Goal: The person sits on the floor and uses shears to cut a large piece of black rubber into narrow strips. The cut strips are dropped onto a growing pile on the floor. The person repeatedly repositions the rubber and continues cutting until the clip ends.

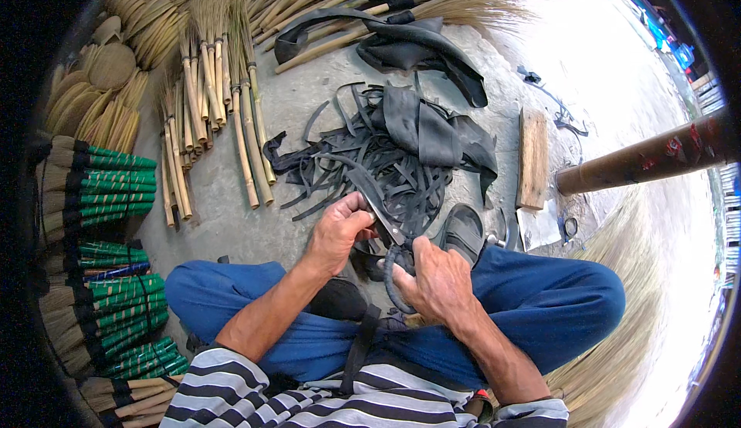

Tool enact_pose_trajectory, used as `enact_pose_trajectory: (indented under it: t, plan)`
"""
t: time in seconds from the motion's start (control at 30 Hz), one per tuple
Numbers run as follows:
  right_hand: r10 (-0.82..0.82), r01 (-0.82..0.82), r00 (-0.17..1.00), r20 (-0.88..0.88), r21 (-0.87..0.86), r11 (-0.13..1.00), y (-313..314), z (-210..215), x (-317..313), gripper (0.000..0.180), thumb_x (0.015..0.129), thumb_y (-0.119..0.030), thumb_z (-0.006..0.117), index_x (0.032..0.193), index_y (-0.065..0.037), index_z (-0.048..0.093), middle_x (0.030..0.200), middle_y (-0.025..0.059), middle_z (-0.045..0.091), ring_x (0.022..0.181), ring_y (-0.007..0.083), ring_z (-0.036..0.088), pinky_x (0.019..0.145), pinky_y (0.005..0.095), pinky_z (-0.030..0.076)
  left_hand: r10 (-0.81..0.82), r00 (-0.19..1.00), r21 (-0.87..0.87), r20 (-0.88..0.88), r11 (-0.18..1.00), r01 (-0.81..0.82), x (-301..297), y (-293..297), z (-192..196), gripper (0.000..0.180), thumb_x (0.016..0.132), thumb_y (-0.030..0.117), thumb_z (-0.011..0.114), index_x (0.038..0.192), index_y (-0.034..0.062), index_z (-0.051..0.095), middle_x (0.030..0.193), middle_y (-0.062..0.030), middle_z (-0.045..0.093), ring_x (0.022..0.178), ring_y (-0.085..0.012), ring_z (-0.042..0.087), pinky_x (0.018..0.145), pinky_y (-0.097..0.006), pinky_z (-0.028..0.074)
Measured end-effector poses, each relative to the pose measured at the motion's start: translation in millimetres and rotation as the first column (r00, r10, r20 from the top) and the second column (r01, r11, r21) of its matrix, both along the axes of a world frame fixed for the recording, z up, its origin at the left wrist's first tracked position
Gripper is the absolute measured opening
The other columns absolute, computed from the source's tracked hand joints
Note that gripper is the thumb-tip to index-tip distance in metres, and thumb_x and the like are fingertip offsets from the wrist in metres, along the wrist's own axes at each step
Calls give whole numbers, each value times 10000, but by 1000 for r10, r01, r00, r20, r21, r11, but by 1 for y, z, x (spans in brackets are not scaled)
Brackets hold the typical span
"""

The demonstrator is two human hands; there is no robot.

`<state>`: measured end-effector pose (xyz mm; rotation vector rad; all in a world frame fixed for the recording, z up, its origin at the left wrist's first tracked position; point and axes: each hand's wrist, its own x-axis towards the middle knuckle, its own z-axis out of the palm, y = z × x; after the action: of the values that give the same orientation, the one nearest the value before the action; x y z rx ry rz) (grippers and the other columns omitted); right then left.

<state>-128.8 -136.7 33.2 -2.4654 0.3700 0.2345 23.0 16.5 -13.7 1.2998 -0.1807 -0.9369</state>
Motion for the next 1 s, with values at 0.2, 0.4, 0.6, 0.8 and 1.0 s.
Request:
enact_pose_trajectory:
  t: [0.2, 0.4, 0.6, 0.8, 1.0]
  plan:
    - [4, -1, 998, -63, 37, 999, 2, -1, 1, 437, 940, -389, 707, 926, 25, 569, 811, 258, 694, 764, 445, 706, 724, 554, 534, 193, 966, 3, -173, 981, -195, 1, -4, 1, 87, 989, 99, 583, 1003, 67, 663, 931, -16, 709, 789, -80, 648, 746, -243, 550]
    - [27, -21, 996, 87, -66, 998, 0, -5, -1, 469, 951, -441, 697, 956, 5, 551, 889, 229, 658, 859, 425, 645, 799, 503, 463, 8, 1000, 6, 8, 1000, -8, 0, -1, -1, 103, 992, 100, 606, 1039, 90, 698, 973, 9, 734, 858, -75, 673, 818, -259, 540]
    - [0, 0, 1000, -1, -14, 1000, 0, -3, 0, 490, 950, -454, 696, 939, 13, 547, 826, 249, 662, 807, 452, 664, 748, 540, 495, 34, 999, -8, -25, 999, -34, -2, -1, -2, 112, 981, 98, 595, 1034, 62, 687, 940, -3, 719, 823, -72, 649, 783, -250, 537]
    - [23, -23, 1000, -14, -3, 1000, 2, -4, 1, 431, 947, -394, 688, 936, 13, 546, 798, 256, 663, 784, 463, 673, 723, 554, 508, 174, 979, 14, -109, 985, -174, 0, -3, -1, 105, 1006, 126, 571, 1027, 68, 657, 947, -22, 718, 827, -73, 662, 774, -249, 562]
    - [32, -22, 996, 80, -117, 993, 1, -4, 0, 423, 921, -388, 711, 980, -4, 544, 915, 215, 663, 884, 415, 650, 811, 497, 464, 33, 999, -47, -5, 998, -34, -6, -3, 2, 110, 992, 102, 588, 1026, 91, 692, 927, -9, 740, 825, -91, 695, 790, -255, 541]
